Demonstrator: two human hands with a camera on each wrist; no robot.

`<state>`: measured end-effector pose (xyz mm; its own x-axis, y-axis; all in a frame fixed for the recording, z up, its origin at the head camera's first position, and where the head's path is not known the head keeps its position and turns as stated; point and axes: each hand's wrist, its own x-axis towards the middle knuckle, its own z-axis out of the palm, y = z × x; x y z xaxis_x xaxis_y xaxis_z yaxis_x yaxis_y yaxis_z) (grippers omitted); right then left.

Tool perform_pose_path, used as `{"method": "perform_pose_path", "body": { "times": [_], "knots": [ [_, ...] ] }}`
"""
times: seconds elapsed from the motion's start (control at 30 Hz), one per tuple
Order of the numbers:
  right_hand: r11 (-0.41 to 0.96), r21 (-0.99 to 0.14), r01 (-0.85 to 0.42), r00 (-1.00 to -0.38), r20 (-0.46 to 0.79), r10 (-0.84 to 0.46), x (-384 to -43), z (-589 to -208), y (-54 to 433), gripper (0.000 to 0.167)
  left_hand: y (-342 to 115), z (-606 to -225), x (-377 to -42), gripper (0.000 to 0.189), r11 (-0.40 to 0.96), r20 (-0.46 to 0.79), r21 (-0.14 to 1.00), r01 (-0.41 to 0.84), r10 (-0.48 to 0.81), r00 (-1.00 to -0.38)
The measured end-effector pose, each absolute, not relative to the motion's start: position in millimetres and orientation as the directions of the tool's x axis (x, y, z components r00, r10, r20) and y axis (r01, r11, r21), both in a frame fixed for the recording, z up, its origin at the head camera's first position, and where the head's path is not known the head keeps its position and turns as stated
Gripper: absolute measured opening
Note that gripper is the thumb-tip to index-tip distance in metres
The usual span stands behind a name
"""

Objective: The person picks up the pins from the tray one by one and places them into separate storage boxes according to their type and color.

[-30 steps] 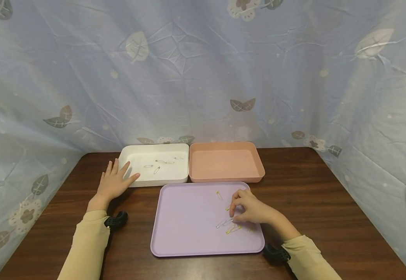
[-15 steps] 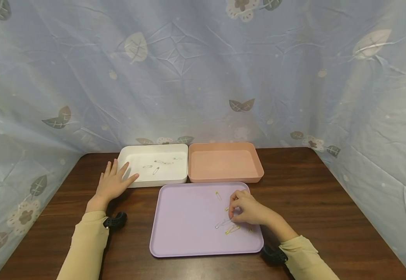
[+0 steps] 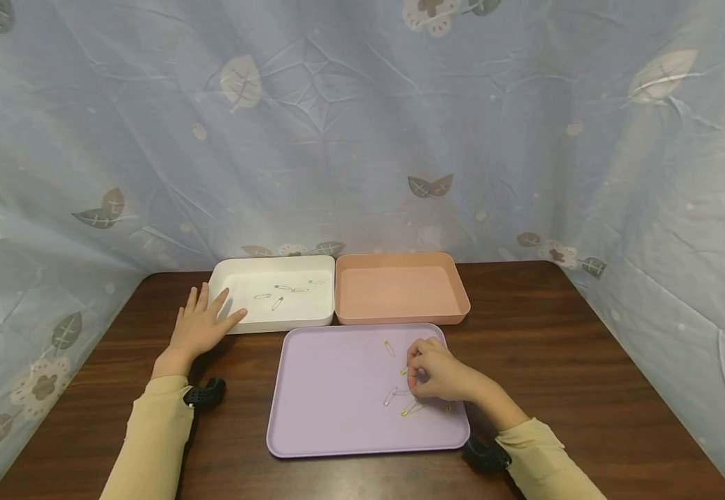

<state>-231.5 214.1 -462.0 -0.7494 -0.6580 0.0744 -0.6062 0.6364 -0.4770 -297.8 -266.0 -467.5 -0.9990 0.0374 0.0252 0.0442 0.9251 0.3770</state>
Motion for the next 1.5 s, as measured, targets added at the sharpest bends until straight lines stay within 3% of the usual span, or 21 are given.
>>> {"method": "perform_pose_path", "body": {
  "times": [0.37,1.17,1.5],
  "knots": [
    [0.648,-0.468,-0.601,-0.762,0.089,-0.642,-233,-457,210,0.023,-266,-468,-298,0.09,0.922,0.031,0.385,0.048,0.039,-0.999],
    [0.609,-0.456,-0.649,-0.725,0.129,-0.677,-249,-443,182,0.022,-265,-466,-297,0.089,0.92,0.028,0.389,0.05,0.042,-0.999],
    [0.555,-0.45,-0.7,-0.679,0.177,-0.713,-265,-434,152,0.02,-266,-467,-298,0.09,0.921,0.029,0.388,0.047,0.038,-0.999]
  ]
}}
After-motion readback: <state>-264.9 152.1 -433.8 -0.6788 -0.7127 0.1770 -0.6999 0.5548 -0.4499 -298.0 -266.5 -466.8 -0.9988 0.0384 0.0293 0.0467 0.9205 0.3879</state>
